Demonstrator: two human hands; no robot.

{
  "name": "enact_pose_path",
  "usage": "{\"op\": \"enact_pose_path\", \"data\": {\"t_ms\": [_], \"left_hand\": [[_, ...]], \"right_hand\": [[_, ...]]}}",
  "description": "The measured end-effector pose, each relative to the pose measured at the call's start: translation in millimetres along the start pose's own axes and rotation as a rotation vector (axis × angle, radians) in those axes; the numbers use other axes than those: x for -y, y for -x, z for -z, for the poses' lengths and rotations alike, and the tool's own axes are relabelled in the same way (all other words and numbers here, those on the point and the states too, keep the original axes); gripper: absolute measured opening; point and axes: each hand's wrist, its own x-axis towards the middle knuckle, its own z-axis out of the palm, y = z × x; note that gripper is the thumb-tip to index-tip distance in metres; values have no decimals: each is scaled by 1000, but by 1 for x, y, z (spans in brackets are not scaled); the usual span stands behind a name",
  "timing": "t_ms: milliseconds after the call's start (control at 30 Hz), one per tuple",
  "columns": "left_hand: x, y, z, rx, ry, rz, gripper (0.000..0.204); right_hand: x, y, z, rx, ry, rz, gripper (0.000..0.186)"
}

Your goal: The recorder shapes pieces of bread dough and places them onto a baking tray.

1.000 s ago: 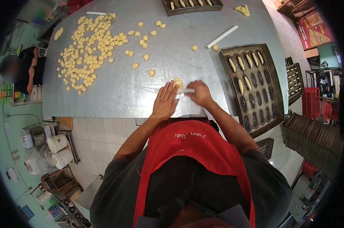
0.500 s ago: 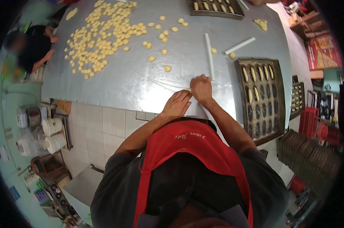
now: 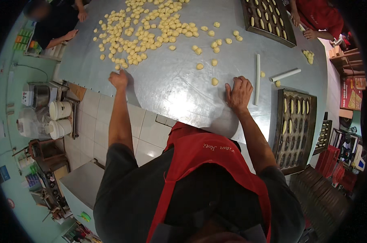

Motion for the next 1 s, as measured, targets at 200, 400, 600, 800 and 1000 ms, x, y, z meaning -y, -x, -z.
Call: {"op": "enact_pose_path", "data": {"t_ms": [200,400,600,800,1000], "left_hand": [[-15,-12,-2,-10,396,143,41],[-143,145,27,512,879,-120,26],[-241,257,71,866,977,-141,20],[-293,287,87,989,1057,-178,17],[-287,303,90,968,948,-216,22]], "right_hand": [[-2,58,29,176,-397,24,56],[-36,103,50,69,-199,-92,33],[-115,126,138,-245,-344,-683,20],[-249,176,223,-1050,-215,-802,38],[-258,207,201,-291,244,-649,34]]}}
